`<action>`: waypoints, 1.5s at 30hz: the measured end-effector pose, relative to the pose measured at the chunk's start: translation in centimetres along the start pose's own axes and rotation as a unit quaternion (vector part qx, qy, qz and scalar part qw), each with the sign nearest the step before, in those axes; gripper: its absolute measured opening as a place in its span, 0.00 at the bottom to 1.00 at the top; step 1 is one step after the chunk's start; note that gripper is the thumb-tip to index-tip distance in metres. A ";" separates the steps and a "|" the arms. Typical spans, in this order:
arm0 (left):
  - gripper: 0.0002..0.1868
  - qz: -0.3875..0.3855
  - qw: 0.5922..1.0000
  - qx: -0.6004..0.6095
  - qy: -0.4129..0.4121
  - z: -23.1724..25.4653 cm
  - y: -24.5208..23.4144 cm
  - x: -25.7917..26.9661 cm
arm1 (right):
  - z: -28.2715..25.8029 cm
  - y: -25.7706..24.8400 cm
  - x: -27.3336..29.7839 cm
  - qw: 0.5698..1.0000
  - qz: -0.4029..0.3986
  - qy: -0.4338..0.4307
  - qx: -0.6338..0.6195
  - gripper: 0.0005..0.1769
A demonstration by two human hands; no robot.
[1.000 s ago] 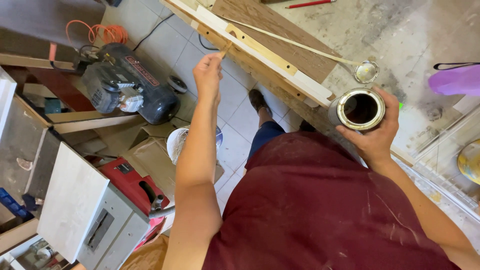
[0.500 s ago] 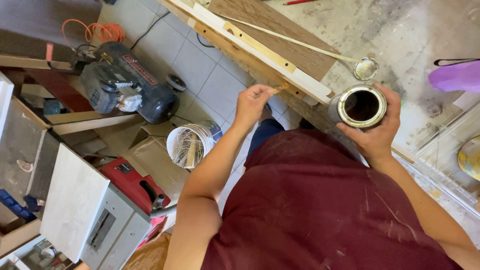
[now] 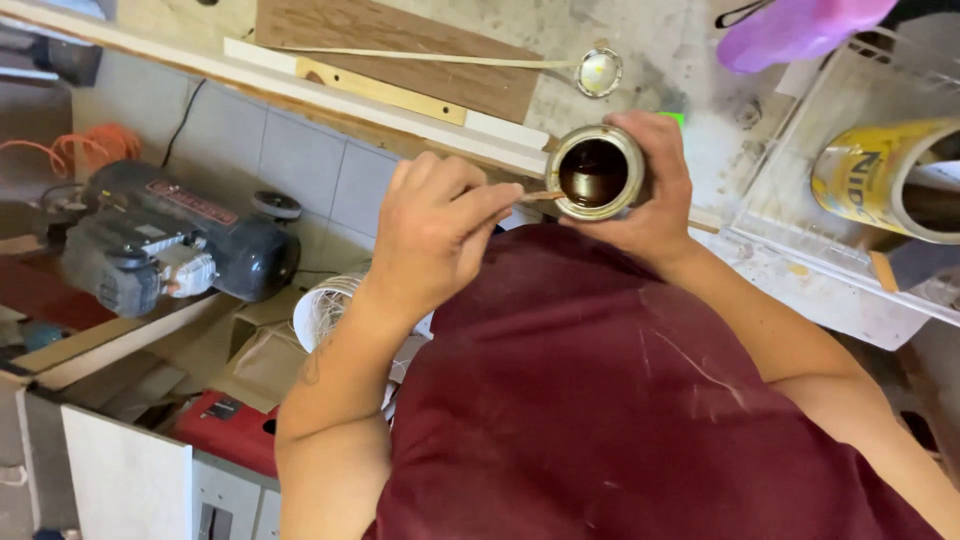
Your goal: The person applies stain to a long wooden strip by dipping a small brush into a can of dark liquid and then brushing it along the surface of the wood.
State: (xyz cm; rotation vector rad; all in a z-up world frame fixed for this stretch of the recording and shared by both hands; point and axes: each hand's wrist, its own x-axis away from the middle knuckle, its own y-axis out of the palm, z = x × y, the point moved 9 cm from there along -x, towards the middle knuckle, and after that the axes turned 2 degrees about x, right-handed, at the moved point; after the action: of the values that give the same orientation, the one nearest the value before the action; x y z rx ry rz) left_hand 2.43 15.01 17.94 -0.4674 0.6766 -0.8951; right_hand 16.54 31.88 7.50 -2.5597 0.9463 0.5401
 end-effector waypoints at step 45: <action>0.10 0.236 0.956 -0.129 -0.119 -11.7 0.9 11.2 | 0.4 -7.5 4.4 0.992 0.038 0.052 0.107 0.49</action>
State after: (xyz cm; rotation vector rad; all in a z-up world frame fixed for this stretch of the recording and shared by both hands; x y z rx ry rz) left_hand -0.34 5.17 5.40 -0.6032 0.6473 -0.2921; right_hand 24.57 35.03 6.59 -2.3869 1.0792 0.3095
